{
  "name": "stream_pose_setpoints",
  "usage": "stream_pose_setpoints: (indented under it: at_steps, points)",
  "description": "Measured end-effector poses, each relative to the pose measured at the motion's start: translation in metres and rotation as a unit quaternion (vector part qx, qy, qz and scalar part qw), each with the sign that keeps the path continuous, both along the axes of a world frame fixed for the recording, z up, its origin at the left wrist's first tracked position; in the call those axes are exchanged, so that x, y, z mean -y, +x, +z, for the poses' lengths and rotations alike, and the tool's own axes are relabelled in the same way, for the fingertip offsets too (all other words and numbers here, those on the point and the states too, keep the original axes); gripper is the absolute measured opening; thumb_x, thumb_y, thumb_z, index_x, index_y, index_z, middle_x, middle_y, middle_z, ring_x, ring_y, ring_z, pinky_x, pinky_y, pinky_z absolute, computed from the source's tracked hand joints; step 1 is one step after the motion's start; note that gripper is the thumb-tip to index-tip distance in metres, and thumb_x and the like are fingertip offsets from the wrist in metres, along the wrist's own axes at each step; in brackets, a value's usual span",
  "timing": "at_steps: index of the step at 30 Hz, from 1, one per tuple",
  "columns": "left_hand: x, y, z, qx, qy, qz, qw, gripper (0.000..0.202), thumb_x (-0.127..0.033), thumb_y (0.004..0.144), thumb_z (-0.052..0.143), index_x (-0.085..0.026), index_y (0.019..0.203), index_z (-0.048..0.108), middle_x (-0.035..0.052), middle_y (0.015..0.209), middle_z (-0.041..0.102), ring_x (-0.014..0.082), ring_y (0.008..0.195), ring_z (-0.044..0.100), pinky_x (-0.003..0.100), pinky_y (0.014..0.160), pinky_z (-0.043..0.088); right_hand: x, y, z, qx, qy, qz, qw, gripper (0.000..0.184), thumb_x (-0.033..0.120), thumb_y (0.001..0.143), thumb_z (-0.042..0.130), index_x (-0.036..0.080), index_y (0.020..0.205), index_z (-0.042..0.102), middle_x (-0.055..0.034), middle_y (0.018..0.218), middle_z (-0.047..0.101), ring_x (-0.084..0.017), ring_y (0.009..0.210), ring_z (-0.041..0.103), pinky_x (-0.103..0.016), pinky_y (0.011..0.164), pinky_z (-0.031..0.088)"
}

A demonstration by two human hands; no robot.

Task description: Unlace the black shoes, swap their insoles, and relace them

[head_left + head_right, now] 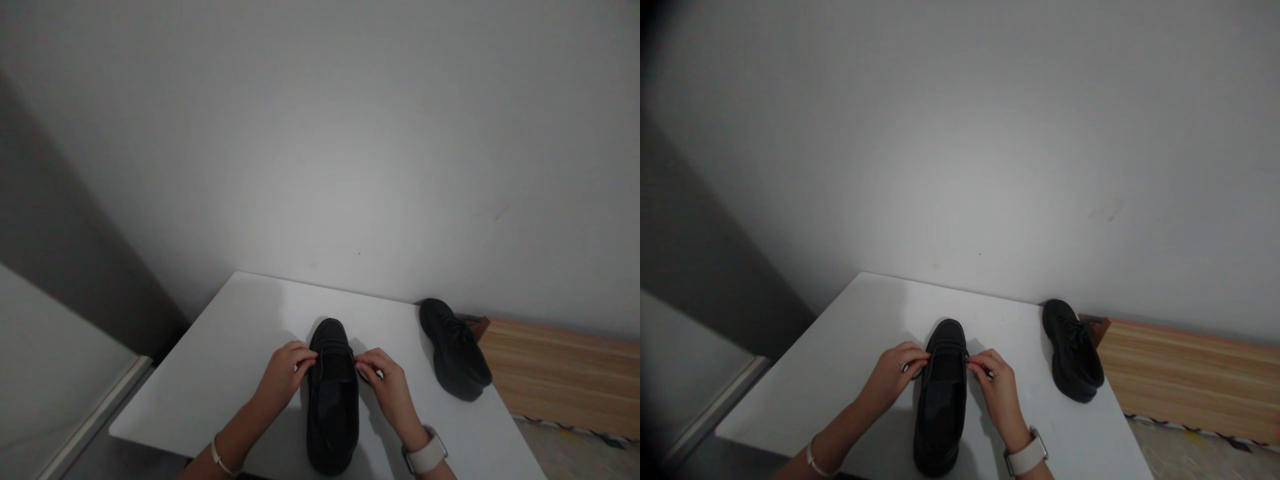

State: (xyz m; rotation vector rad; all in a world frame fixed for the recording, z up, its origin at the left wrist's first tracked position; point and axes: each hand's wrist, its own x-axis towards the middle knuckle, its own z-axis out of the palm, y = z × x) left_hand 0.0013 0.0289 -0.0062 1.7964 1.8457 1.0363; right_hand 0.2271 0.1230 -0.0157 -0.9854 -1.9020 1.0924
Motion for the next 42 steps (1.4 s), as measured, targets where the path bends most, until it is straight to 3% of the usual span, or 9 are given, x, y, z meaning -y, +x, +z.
stream_pose_setpoints:
  at_steps: [7,10,16,22,29,33,36,42]
  points:
    - [0.001,0.009,0.022,-0.002,-0.047,-0.013,0.999,0.026,-0.030,0.095,0.053,-0.018,0.114,0.067,0.0064,0.097,0.074,0.0181,0.084,0.069,0.028,0.078,0.054,0.001,-0.002,-0.007,0.000,-0.023,0.011,1.000,0.021,0.034,0.088,0.062,0.020,0.097,0.074,-0.0073,0.092,0.073,-0.024,0.087,0.068,-0.035,0.080,0.053]
    - [0.001,0.013,0.034,-0.036,-0.074,-0.044,0.996,0.032,-0.037,0.091,0.059,-0.021,0.118,0.067,0.0067,0.098,0.071,0.0194,0.086,0.068,0.029,0.079,0.054,-0.002,-0.003,-0.009,0.002,-0.029,0.001,1.000,0.016,0.032,0.087,0.063,0.019,0.089,0.071,-0.0062,0.085,0.072,-0.023,0.081,0.067,-0.034,0.077,0.053]
    - [-0.008,0.024,0.050,-0.137,-0.129,-0.068,0.980,0.024,-0.017,0.088,0.052,-0.015,0.103,0.069,0.0118,0.102,0.066,0.0230,0.094,0.066,0.034,0.086,0.053,-0.006,-0.003,-0.007,0.011,-0.017,-0.014,1.000,0.015,0.033,0.083,0.067,0.019,0.078,0.073,-0.0068,0.080,0.070,-0.024,0.078,0.065,-0.035,0.073,0.051]
    - [-0.018,0.038,0.053,-0.221,-0.175,-0.052,0.958,0.028,-0.007,0.084,0.044,-0.011,0.103,0.065,0.0152,0.105,0.066,0.0272,0.098,0.066,0.040,0.090,0.054,-0.001,-0.001,-0.001,0.021,-0.008,0.022,1.000,0.022,0.027,0.088,0.055,0.020,0.091,0.076,-0.0091,0.095,0.071,-0.023,0.084,0.067,-0.036,0.076,0.055]
    - [-0.019,0.041,0.060,-0.258,-0.200,-0.063,0.943,0.033,-0.002,0.084,0.042,-0.010,0.107,0.064,0.0165,0.110,0.066,0.0288,0.103,0.066,0.042,0.093,0.054,0.006,-0.007,0.008,0.057,0.025,0.045,0.997,0.027,0.019,0.093,0.046,0.017,0.114,0.063,-0.0102,0.099,0.068,-0.022,0.091,0.068,-0.037,0.082,0.057]
    - [-0.021,0.041,0.061,-0.265,-0.204,-0.067,0.940,0.032,-0.001,0.087,0.041,-0.011,0.107,0.064,0.0137,0.110,0.066,0.0264,0.102,0.067,0.043,0.092,0.055,0.011,-0.011,0.031,0.110,0.069,0.084,0.988,0.030,0.021,0.099,0.038,0.019,0.110,0.066,-0.0093,0.102,0.065,-0.021,0.095,0.065,-0.036,0.087,0.054]
    - [-0.021,0.042,0.059,-0.264,-0.199,-0.061,0.942,0.032,-0.003,0.089,0.040,-0.012,0.107,0.065,0.0146,0.111,0.066,0.0275,0.102,0.067,0.044,0.091,0.055,0.015,-0.017,0.046,0.171,0.092,0.104,0.975,0.028,0.017,0.097,0.042,0.019,0.103,0.069,-0.0090,0.102,0.062,-0.020,0.095,0.064,-0.034,0.089,0.052]
    - [-0.018,0.043,0.057,-0.245,-0.189,-0.045,0.950,0.035,-0.003,0.089,0.038,-0.013,0.108,0.065,0.0159,0.110,0.067,0.0292,0.102,0.067,0.045,0.092,0.055,0.017,-0.036,0.053,0.286,0.118,0.078,0.948,0.027,-0.002,0.082,0.048,0.013,0.091,0.069,-0.0139,0.101,0.060,-0.024,0.087,0.063,-0.039,0.085,0.052]
